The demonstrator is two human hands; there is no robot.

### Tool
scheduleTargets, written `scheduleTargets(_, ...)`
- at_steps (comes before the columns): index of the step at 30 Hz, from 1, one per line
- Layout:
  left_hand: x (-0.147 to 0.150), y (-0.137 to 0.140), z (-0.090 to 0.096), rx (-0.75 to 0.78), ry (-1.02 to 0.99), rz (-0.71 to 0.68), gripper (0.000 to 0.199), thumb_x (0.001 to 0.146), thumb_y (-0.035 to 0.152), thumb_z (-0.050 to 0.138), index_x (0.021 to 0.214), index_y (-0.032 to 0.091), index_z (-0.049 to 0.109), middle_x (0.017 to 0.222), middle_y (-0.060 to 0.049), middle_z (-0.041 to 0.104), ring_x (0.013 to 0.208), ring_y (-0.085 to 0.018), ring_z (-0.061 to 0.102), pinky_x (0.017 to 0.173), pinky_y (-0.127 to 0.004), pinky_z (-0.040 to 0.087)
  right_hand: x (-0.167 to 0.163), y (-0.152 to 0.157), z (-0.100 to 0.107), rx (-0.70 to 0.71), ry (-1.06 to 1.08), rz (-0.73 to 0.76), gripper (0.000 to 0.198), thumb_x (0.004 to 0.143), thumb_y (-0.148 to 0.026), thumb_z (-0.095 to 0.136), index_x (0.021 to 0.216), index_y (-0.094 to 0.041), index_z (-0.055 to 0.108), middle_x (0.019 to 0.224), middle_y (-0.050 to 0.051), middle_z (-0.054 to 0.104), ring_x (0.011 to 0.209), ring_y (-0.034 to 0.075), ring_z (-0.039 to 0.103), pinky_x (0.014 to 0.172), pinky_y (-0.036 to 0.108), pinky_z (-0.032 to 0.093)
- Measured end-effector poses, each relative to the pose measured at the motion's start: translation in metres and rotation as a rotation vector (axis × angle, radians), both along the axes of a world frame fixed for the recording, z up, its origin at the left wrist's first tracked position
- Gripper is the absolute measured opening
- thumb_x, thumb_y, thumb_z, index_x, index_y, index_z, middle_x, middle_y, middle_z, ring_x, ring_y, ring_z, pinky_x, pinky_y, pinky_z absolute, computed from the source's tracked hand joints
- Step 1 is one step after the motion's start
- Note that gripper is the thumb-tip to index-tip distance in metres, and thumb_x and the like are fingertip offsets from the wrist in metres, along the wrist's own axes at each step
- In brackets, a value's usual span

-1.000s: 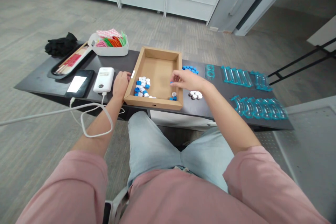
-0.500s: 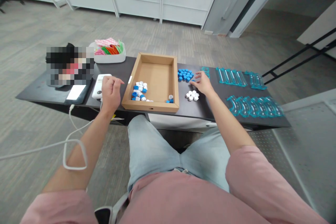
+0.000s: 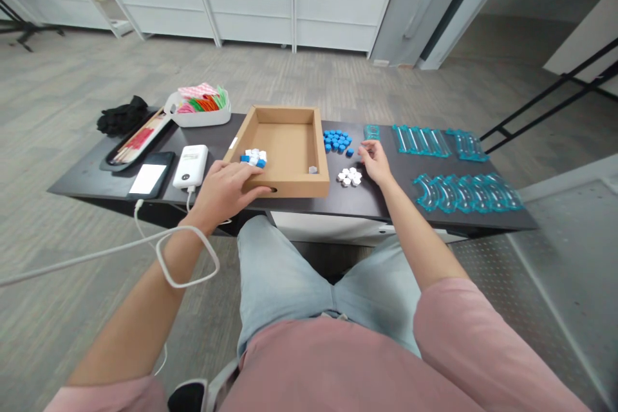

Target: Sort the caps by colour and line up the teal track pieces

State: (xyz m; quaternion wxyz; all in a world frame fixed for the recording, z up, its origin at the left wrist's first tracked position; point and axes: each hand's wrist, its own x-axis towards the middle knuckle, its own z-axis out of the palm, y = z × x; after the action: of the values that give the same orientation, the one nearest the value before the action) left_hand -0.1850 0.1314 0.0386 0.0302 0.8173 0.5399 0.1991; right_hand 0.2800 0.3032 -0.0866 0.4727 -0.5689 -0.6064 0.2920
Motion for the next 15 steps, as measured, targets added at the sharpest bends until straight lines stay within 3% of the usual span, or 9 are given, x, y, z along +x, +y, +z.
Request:
scheduleTargets(4,-0.004,0.010,0.039,0.007,0.015,0.033,0.038,0.103,0.058,0.084,0.133,0.035,0.086,0.130,-0.009,0.088,0.131,-0.041,0.079,0.117,-0.054,0.053,-0.006,-0.003,0.003,-0.002,-0.004,0.000,0.050,0.100,-0.075,0.077,0.122,-0.032,0.064,0.094,-0.001,0.070,0.086,0.025,0.071,0.083,0.040,0.066)
scheduleTargets(7,-0.001,0.016,0.056,-0.014,0.029,0.046,0.040,0.100,0.061,0.086,0.131,0.036,0.086,0.129,-0.008,0.088,0.133,-0.041,0.078,0.115,-0.051,0.053,-0.007,-0.003,0.005,-0.003,0.006,0.003,0.049,0.100,-0.073,0.078,0.121,-0.032,0.064,0.091,-0.001,0.070,0.082,0.025,0.070,0.083,0.041,0.066)
scheduleTargets(15,0.004,0.015,0.056,-0.032,0.028,0.042,0.039,0.100,0.063,0.085,0.128,0.035,0.086,0.124,-0.008,0.087,0.130,-0.040,0.079,0.111,-0.050,0.053,-0.004,-0.002,0.001,0.010,-0.049,0.037,0.057,0.100,-0.085,0.071,0.122,-0.033,0.061,0.091,-0.001,0.068,0.090,0.028,0.072,0.083,0.043,0.063)
